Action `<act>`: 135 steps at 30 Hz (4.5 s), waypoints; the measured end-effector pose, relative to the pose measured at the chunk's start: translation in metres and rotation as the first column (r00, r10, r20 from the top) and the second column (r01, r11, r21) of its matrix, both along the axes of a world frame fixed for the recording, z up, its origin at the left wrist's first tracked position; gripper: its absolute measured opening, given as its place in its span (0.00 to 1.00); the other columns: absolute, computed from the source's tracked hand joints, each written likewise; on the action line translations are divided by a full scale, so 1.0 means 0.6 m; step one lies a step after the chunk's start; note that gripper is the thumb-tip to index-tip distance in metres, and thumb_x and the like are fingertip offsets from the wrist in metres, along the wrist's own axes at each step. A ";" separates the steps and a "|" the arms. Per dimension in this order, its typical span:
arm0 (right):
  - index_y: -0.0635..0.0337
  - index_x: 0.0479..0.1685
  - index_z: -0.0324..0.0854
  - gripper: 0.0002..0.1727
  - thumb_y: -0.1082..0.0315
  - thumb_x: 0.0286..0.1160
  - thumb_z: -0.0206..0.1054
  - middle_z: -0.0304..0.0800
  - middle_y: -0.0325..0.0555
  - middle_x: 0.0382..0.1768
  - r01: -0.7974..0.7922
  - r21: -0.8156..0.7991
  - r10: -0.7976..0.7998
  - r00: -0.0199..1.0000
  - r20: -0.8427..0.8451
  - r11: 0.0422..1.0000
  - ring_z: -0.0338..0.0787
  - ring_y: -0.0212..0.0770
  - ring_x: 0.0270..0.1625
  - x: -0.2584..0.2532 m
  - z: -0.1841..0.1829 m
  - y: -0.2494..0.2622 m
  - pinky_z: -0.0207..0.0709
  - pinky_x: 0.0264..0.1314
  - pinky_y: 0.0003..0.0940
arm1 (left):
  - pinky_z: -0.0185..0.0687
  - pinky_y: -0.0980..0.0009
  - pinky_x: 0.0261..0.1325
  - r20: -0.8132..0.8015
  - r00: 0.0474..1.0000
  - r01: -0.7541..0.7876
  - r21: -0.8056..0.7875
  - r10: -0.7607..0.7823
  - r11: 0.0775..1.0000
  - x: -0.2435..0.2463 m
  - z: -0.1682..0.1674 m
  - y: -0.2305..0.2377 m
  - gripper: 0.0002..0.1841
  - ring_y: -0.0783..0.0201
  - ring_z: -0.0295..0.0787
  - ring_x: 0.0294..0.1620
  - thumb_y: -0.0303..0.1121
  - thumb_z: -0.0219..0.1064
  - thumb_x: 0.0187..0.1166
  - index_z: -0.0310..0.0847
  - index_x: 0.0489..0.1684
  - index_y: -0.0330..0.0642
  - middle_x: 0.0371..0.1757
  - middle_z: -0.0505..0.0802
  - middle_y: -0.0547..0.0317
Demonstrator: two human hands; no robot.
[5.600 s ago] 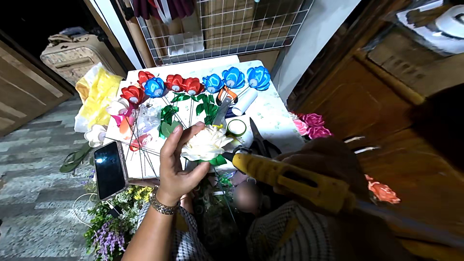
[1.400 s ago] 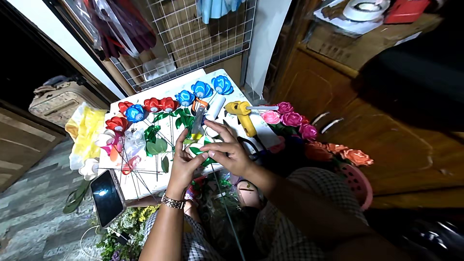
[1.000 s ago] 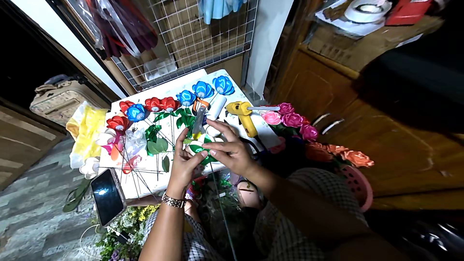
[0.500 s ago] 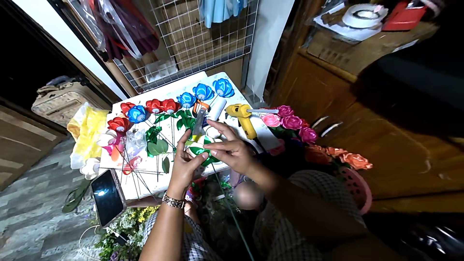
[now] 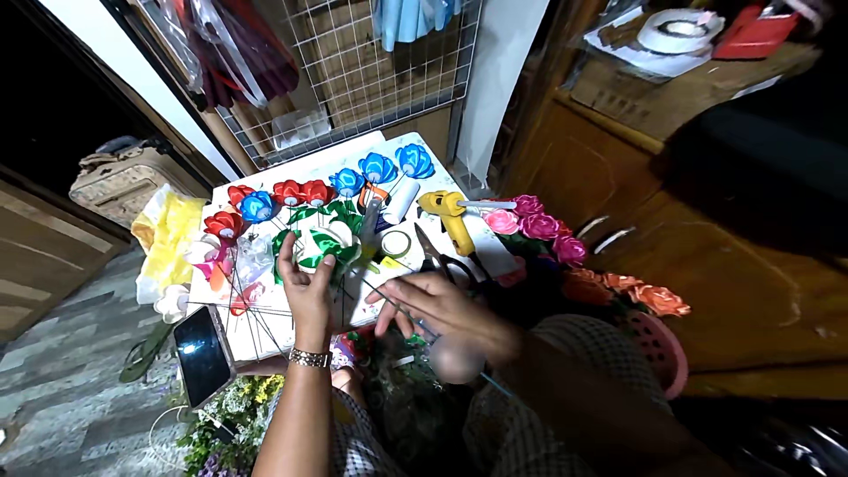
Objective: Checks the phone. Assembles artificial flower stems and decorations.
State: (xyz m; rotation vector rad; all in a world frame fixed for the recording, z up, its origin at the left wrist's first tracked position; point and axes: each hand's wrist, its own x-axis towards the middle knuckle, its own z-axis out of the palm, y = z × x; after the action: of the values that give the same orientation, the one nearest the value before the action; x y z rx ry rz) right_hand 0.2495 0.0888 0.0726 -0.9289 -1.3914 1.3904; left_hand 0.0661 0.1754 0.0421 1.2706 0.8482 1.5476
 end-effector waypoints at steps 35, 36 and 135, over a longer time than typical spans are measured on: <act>0.67 0.46 0.87 0.19 0.60 0.92 0.55 0.86 0.34 0.26 -0.051 0.138 0.008 0.956 0.294 0.989 0.76 0.18 0.23 -0.036 -0.033 0.011 0.70 0.28 0.16 | 0.82 0.82 0.25 0.347 0.909 0.360 -0.371 -0.232 0.856 -0.002 0.010 -0.018 0.18 0.77 0.81 0.19 0.36 0.46 0.94 0.85 0.43 0.45 0.23 0.85 0.67; 0.66 0.47 0.88 0.18 0.62 0.90 0.57 0.86 0.37 0.25 0.048 0.250 -0.128 0.940 0.316 0.967 0.77 0.21 0.24 -0.030 -0.034 0.016 0.73 0.31 0.19 | 0.81 0.83 0.23 0.316 0.922 0.340 -0.385 -0.224 0.858 -0.002 0.010 -0.018 0.18 0.77 0.80 0.17 0.36 0.47 0.94 0.85 0.42 0.44 0.22 0.84 0.67; 0.66 0.51 0.89 0.17 0.60 0.83 0.63 0.87 0.69 0.61 0.223 0.136 -0.154 0.066 0.986 0.965 0.84 0.70 0.68 -0.063 -0.011 0.383 0.73 0.63 0.75 | 0.47 0.87 0.05 0.477 0.860 0.307 -0.201 -0.181 0.930 -0.160 0.027 -0.022 0.16 0.81 0.49 0.04 0.43 0.48 0.94 0.81 0.54 0.49 0.16 0.70 0.71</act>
State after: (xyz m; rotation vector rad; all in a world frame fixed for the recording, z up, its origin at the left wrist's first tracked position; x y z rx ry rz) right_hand 0.2114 0.3184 0.0659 -2.2948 -2.0500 0.3515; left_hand -0.0301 0.1622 0.0582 0.7401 0.5442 1.3836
